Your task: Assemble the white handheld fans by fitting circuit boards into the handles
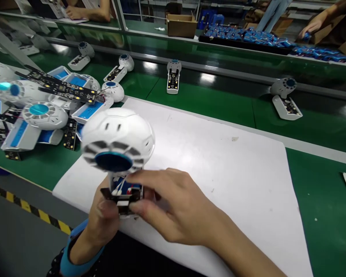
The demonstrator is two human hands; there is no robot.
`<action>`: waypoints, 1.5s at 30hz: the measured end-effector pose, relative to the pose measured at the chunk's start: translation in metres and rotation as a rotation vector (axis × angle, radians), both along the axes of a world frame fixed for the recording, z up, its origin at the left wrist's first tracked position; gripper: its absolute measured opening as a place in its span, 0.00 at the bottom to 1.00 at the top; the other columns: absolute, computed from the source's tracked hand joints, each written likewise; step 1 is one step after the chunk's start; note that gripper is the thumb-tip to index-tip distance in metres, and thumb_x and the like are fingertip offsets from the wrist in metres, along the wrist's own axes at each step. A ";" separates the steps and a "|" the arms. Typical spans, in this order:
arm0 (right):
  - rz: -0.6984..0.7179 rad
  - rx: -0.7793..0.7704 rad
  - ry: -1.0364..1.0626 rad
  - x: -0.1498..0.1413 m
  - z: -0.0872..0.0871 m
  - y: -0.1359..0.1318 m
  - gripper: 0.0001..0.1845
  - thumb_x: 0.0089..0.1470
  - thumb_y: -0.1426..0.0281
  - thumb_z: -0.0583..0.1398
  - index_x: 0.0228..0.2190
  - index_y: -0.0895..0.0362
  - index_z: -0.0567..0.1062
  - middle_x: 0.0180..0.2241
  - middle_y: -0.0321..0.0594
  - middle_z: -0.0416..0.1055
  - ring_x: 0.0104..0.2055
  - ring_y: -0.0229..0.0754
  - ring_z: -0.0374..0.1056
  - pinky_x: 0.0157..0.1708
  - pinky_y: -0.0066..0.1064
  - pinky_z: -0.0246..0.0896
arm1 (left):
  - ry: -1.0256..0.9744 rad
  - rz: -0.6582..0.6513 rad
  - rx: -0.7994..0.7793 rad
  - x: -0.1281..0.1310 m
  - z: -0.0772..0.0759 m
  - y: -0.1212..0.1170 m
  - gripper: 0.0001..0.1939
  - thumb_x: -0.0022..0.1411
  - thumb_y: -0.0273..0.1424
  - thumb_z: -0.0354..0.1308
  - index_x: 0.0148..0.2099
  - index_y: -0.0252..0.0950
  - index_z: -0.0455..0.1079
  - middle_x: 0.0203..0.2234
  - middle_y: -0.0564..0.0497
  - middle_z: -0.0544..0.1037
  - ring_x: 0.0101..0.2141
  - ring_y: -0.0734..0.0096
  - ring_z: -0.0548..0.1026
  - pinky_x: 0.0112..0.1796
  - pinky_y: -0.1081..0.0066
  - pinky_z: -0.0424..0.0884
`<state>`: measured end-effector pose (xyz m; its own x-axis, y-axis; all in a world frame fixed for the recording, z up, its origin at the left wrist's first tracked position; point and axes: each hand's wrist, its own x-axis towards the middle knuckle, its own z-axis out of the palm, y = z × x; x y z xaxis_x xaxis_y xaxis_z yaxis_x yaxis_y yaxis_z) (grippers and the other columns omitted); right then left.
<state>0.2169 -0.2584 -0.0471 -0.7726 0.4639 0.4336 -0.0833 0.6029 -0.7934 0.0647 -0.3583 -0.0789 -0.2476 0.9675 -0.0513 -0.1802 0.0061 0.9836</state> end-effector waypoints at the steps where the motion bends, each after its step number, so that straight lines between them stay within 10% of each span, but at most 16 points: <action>1: 0.071 0.025 0.000 0.001 0.000 0.002 0.17 0.67 0.71 0.60 0.55 0.48 0.69 0.40 0.35 0.80 0.35 0.39 0.77 0.38 0.28 0.72 | -0.002 -0.023 0.037 -0.002 -0.001 -0.001 0.40 0.57 0.64 0.56 0.57 0.36 0.71 0.35 0.44 0.78 0.36 0.55 0.78 0.36 0.62 0.77; 6: 0.159 0.145 -0.046 0.005 0.006 0.009 0.15 0.67 0.69 0.61 0.54 0.53 0.74 0.44 0.41 0.81 0.41 0.44 0.79 0.42 0.32 0.74 | 0.044 -0.144 0.103 -0.010 -0.005 -0.005 0.38 0.61 0.62 0.54 0.61 0.39 0.69 0.50 0.41 0.77 0.50 0.46 0.75 0.47 0.58 0.75; 12: 0.079 -0.072 -0.065 0.000 0.002 -0.004 0.13 0.70 0.70 0.55 0.50 0.52 0.77 0.35 0.37 0.81 0.33 0.39 0.78 0.34 0.27 0.72 | 0.141 -0.069 0.082 -0.008 -0.005 -0.004 0.33 0.65 0.58 0.53 0.59 0.39 0.71 0.44 0.43 0.81 0.40 0.54 0.79 0.38 0.63 0.75; 18: -0.352 -0.270 0.105 -0.012 -0.012 -0.017 0.14 0.58 0.71 0.66 0.45 0.49 0.72 0.42 0.37 0.76 0.44 0.43 0.73 0.45 0.34 0.71 | 0.231 0.025 0.061 -0.005 0.003 0.006 0.35 0.66 0.60 0.50 0.57 0.37 0.74 0.41 0.44 0.82 0.37 0.56 0.79 0.37 0.65 0.74; 25: -0.295 -0.618 0.100 -0.016 -0.011 -0.010 0.03 0.60 0.71 0.62 0.38 0.54 0.76 0.33 0.36 0.76 0.37 0.41 0.74 0.38 0.31 0.72 | 0.225 -0.077 -0.081 -0.003 0.000 0.008 0.33 0.69 0.54 0.50 0.69 0.42 0.61 0.50 0.44 0.78 0.47 0.55 0.76 0.45 0.65 0.73; 30: -0.331 -0.683 0.139 -0.016 -0.017 0.000 0.11 0.63 0.63 0.62 0.44 0.55 0.72 0.40 0.41 0.76 0.40 0.43 0.75 0.40 0.33 0.74 | -0.002 -0.316 -0.291 -0.010 0.002 0.011 0.19 0.65 0.40 0.64 0.57 0.43 0.70 0.37 0.53 0.74 0.36 0.68 0.73 0.37 0.70 0.74; 35: -0.342 -0.808 0.050 -0.025 -0.019 0.001 0.17 0.60 0.54 0.64 0.38 0.55 0.71 0.30 0.37 0.73 0.32 0.43 0.73 0.31 0.32 0.72 | 0.012 -0.289 -0.359 -0.003 0.007 0.011 0.14 0.65 0.40 0.63 0.50 0.39 0.71 0.34 0.53 0.73 0.35 0.67 0.72 0.35 0.70 0.73; 45: -0.317 -0.724 0.014 -0.024 -0.016 -0.001 0.25 0.62 0.48 0.61 0.46 0.57 0.72 0.39 0.44 0.76 0.38 0.46 0.75 0.40 0.37 0.75 | 0.036 -0.266 -0.261 0.002 0.004 0.008 0.19 0.67 0.43 0.61 0.55 0.40 0.69 0.37 0.51 0.76 0.39 0.63 0.72 0.40 0.68 0.69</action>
<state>0.1924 -0.2599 -0.0627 -0.5530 0.8316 -0.0520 -0.0067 -0.0668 -0.9977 0.0671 -0.3506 -0.0748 0.0046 0.9539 -0.3001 -0.1037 0.2989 0.9486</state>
